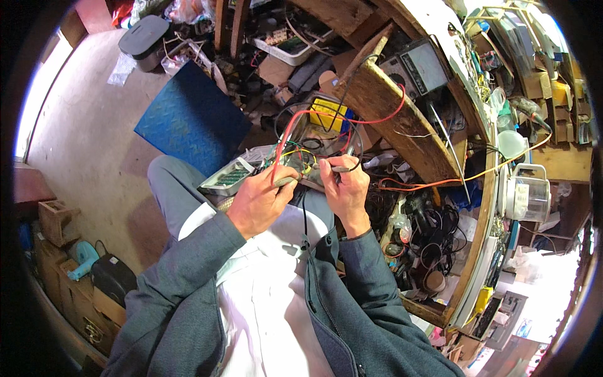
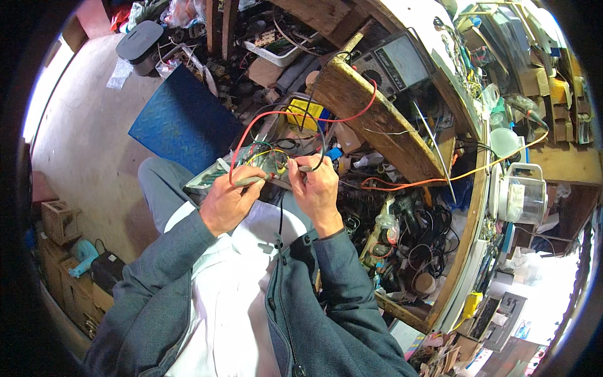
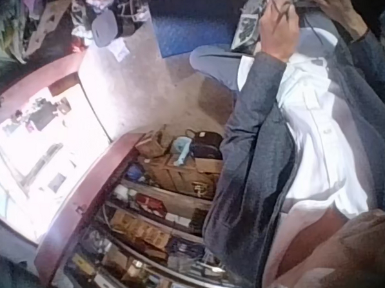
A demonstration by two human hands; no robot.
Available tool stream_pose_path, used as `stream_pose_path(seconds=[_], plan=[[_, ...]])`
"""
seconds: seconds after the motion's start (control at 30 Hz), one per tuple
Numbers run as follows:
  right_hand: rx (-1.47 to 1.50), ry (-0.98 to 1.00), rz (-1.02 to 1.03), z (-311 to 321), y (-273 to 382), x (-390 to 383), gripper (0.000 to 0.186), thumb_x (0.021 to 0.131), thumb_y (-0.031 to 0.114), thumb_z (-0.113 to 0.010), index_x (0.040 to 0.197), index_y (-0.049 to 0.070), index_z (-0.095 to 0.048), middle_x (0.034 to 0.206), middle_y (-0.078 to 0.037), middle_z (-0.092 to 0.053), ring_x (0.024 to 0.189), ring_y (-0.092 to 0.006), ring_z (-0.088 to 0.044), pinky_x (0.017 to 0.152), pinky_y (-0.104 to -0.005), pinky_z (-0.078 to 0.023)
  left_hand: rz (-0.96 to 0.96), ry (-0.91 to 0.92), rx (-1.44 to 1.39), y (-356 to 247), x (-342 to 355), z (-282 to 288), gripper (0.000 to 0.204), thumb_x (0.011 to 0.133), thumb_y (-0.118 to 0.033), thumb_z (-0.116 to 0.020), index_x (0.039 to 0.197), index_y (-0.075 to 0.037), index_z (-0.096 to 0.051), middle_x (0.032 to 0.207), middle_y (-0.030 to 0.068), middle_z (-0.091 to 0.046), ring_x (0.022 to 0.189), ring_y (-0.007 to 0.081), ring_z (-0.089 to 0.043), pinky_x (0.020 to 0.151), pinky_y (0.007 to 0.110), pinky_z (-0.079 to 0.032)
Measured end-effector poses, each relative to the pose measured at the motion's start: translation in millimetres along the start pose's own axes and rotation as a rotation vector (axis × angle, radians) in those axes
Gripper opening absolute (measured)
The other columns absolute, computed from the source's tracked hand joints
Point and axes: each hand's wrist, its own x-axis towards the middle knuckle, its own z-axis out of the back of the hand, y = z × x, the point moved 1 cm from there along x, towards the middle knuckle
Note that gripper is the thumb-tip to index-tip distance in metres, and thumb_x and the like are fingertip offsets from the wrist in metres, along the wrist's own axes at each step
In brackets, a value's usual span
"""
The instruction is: The person sits on the floor and uses a multimeter to test connections on a small electronic device. They repeatedly touch the probes to various points on the circuit board and wires, adjusting the device's position as needed.
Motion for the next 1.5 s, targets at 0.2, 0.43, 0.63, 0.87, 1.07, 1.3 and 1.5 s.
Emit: stream_pose_path(seconds=[0.2,0.43,0.63,0.87,1.07,1.3,1.5], plan=[[-0.019,0.014,-0.031,1,0,-2,0.018,0.089,0.003,-0.083,0.089,0.006,-0.065,0.080,-0.009,-0.068,0.070,-0.0292,-0.062,0.064,-0.0396,-0.050,0.022,-0.012,-0.029,1,-1,-2,0.016,0.100,-0.007,-0.069,0.114,0.001,-0.069,0.104,0.0180,-0.074,0.090,0.0335,-0.075,0.081,0.040,-0.058],[-0.022,0.004,-0.028,0,-1,-3,0.019,0.088,0.003,-0.083,0.088,0.006,-0.065,0.079,-0.010,-0.068,0.071,-0.0308,-0.063,0.065,-0.0402,-0.051,0.001,-0.025,-0.034,3,-2,-3,0.015,0.099,-0.006,-0.070,0.113,0.000,-0.070,0.105,0.0181,-0.074,0.092,0.0339,-0.075,0.083,0.040,-0.059],[-0.031,0.010,-0.024,1,-2,-4,0.018,0.088,0.002,-0.083,0.089,0.005,-0.066,0.081,-0.011,-0.070,0.074,-0.0316,-0.065,0.066,-0.0399,-0.053,-0.003,-0.021,-0.012,3,-1,-2,0.015,0.099,-0.006,-0.070,0.113,0.000,-0.070,0.107,0.0178,-0.075,0.093,0.0346,-0.075,0.083,0.041,-0.059],[-0.023,0.009,-0.023,-1,-5,-4,0.017,0.090,0.003,-0.083,0.090,0.005,-0.066,0.081,-0.011,-0.070,0.073,-0.0314,-0.065,0.067,-0.0403,-0.052,0.008,-0.009,-0.002,1,0,-2,0.015,0.100,-0.006,-0.069,0.113,0.000,-0.069,0.105,0.0178,-0.074,0.091,0.0335,-0.075,0.081,0.040,-0.059],[-0.021,0.005,-0.016,-2,-5,-6,0.016,0.090,0.002,-0.082,0.091,0.005,-0.066,0.083,-0.011,-0.070,0.073,-0.0313,-0.065,0.067,-0.0403,-0.052,0.018,-0.014,-0.043,3,-1,-3,0.015,0.101,-0.007,-0.068,0.114,-0.001,-0.069,0.103,0.0183,-0.074,0.089,0.0344,-0.074,0.079,0.041,-0.058],[0.023,-0.017,-0.130,3,-2,-8,0.008,0.098,0.005,-0.077,0.095,0.003,-0.069,0.085,-0.013,-0.073,0.072,-0.0254,-0.071,0.066,-0.0334,-0.056,-0.023,-0.025,-0.026,6,-1,-4,0.014,0.101,-0.007,-0.067,0.114,0.000,-0.068,0.098,0.0184,-0.072,0.086,0.0350,-0.073,0.077,0.042,-0.058],[-0.005,-0.145,-0.204,15,-5,1,0.011,0.103,0.011,-0.075,0.101,0.001,-0.069,0.082,-0.008,-0.070,0.068,-0.0154,-0.066,0.063,-0.0286,-0.053,0.004,-0.027,-0.041,6,-3,-5,0.015,0.099,-0.005,-0.068,0.114,-0.001,-0.068,0.094,0.0167,-0.071,0.082,0.0322,-0.072,0.075,0.040,-0.057]])
